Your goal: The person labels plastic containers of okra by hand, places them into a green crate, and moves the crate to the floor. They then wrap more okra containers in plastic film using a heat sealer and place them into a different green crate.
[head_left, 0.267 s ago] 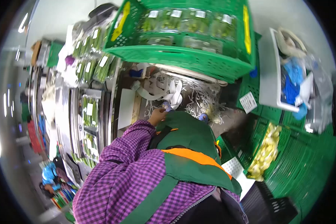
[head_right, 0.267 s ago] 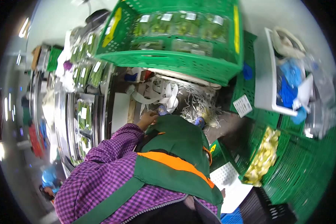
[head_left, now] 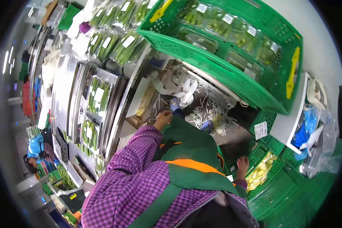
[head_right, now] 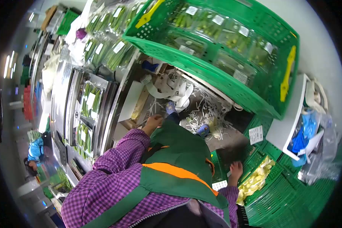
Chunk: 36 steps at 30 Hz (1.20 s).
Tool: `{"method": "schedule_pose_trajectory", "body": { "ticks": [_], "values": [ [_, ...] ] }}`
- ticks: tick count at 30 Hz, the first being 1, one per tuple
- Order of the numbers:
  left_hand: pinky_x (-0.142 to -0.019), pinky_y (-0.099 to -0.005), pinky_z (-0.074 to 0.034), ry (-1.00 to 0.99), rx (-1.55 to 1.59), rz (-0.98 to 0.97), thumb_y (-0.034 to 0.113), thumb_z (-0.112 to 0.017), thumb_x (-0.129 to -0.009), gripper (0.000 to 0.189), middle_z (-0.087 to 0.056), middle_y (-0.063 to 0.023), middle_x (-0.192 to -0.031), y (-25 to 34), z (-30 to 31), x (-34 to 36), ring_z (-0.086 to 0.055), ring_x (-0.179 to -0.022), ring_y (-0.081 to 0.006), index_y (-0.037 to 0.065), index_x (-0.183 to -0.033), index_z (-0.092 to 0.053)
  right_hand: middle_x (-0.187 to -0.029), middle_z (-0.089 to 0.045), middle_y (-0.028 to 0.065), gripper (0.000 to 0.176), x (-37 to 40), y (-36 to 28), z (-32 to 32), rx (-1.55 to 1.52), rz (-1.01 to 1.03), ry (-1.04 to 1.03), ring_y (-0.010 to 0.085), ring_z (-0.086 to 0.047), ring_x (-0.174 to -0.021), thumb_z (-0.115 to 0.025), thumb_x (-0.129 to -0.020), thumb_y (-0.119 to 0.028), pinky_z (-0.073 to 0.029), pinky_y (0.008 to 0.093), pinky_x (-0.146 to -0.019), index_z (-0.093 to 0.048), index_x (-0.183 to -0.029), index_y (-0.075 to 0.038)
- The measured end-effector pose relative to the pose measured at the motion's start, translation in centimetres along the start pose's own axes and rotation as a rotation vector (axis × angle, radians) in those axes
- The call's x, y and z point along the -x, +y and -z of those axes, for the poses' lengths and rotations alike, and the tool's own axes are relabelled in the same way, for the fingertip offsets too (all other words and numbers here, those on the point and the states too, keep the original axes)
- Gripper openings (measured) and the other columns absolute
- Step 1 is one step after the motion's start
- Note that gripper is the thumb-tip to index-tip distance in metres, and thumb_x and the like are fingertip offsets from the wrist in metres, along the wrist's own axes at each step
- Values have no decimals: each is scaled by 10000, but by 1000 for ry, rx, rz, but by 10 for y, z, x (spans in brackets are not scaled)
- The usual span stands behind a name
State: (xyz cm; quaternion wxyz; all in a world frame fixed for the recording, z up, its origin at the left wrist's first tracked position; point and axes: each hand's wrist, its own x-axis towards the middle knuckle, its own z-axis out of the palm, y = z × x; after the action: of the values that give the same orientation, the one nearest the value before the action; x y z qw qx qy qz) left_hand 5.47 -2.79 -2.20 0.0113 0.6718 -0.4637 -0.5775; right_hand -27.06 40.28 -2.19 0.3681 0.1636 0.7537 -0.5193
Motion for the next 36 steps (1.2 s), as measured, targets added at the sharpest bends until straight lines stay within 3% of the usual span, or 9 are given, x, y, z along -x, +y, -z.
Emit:
{"method": "schedule_pose_trajectory", "body": {
  "ticks": [9,14,17,23,25,29,31,33,36],
  "values": [
    [-568,-268,-462,185,68,-259,159,-598,-840,283,-621,-46,-732,20,36,-96,-567,-641,-113,15,-1083,-602,-819,-587,8,219,-42,-86,-459,336,24,-880,85,-532,-668,-583,-885,-174,-447,227,-600,-584,-1042,-21],
    [-657,-265,-468,251,292,-414,204,-597,-827,309,-643,-82,-857,24,48,-212,-589,-747,-114,-8,-1053,-597,-845,-606,26,256,-100,-48,-645,-28,-363,-839,122,-578,-712,-616,-867,-226,-495,275,-681,-550,-1064,-77],
    [-672,-300,-464,460,-6,-384,215,-583,-834,355,-634,-101,-905,-12,50,-272,-590,-768,-146,-18,-1100,-560,-929,-606,57,243,-150,-34,-716,-148,-385,-676,155,-578,-792,-597,-876,-267,-484,307,-699,-558,-1051,-104],
    [-689,-325,-460,550,-55,-384,229,-577,-831,423,-612,-121,-958,-27,75,-311,-588,-811,-172,-9,-1176,-518,-746,-540,17,174,-181,-40,-771,-437,-217,-509,152,-511,-654,-562,-901,-256,-444,294,-601,-614,-982,-112],
    [-725,-318,-473,692,-458,-717,218,-606,-814,458,-605,-115,-992,-46,84,-342,-587,-868,-179,14,-1211,-504,-617,-473,-5,125,-204,-25,-777,-602,-244,-609,141,-452,-532,-542,-903,-190,-408,279,-542,-619,-888,-94],
    [-740,-328,-485,648,9,-657,192,-615,-832,391,-610,-110,-995,5,73,-288,-596,-880,-190,34,-1180,-533,-547,-434,-22,173,-186,-10,-737,-512,-252,-712,120,-423,-490,-569,-848,-67,-406,279,-526,-516,-685,-89],
    [-757,-333,-488,578,21,-479,200,-625,-839,390,-610,-112,-1001,30,63,-276,-604,-877,-198,53,-1187,-528,-547,-447,-27,157,-183,-5,-726,-547,-278,-765,120,-433,-500,-577,-835,-47,-415,277,-546,-521,-692,-82],
    [-767,-332,-485,605,-3,-563,211,-612,-849,378,-609,-118,-1003,69,59,-274,-607,-878,-209,51,-1182,-531,-540,-453,-26,155,-168,-11,-716,-472,-370,-603,125,-457,-515,-592,-820,-40,-427,286,-587,-526,-689,-92],
    [-811,-334,-470,604,-48,-672,213,-579,-872,354,-599,-135,-1035,102,53,-307,-599,-915,-225,38,-1176,-530,-650,-528,-19,90,-183,8,-684,-426,-283,-786,124,-517,-611,-609,-798,-41,-447,307,-685,-531,-814,-84]
  ]
}}
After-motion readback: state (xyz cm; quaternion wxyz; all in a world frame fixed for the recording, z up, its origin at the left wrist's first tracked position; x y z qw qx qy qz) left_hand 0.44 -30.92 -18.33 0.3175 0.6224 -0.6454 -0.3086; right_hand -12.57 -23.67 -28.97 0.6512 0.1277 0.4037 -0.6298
